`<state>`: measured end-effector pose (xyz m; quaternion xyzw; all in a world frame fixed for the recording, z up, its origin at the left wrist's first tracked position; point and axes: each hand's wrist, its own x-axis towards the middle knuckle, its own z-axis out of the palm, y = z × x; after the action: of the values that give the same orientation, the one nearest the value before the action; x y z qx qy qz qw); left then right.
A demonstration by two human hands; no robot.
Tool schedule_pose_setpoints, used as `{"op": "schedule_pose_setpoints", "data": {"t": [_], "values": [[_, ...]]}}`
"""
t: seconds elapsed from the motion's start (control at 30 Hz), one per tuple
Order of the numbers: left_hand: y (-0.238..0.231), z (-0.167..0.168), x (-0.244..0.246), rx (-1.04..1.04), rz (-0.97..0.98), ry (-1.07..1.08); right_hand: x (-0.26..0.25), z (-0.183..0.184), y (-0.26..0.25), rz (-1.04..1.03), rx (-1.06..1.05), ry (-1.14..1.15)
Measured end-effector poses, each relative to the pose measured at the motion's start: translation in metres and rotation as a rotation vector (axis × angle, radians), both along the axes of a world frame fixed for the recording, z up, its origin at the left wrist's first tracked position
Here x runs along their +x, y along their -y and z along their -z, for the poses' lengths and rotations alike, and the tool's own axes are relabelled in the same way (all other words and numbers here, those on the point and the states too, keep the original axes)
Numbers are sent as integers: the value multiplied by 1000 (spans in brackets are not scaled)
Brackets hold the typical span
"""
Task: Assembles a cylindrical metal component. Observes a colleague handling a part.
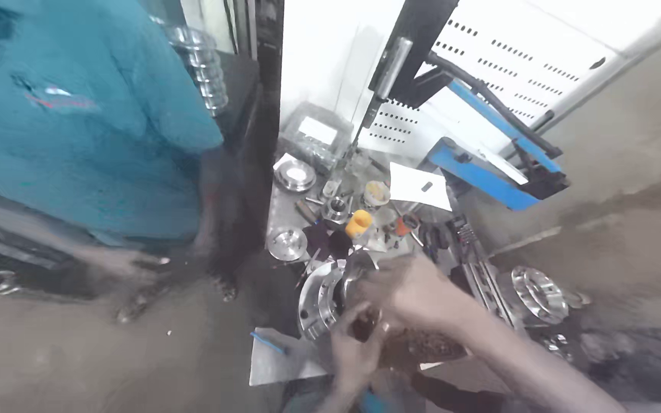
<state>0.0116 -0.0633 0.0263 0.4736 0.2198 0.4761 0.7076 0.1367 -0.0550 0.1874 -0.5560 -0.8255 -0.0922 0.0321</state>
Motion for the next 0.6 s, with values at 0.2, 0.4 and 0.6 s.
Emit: {"op": "schedule_pose_setpoints", "data": {"t": [0.2,0.4,0.6], "values": [[4,-2,-1,-6,-12,-82,54,12,68,276,17,-269],[-1,-10,-3,-35,76,-101,-22,34,99,174,-63,-407],[-5,-9,-9,-94,112,49,-48,-5,30,211,-40,-60]]}}
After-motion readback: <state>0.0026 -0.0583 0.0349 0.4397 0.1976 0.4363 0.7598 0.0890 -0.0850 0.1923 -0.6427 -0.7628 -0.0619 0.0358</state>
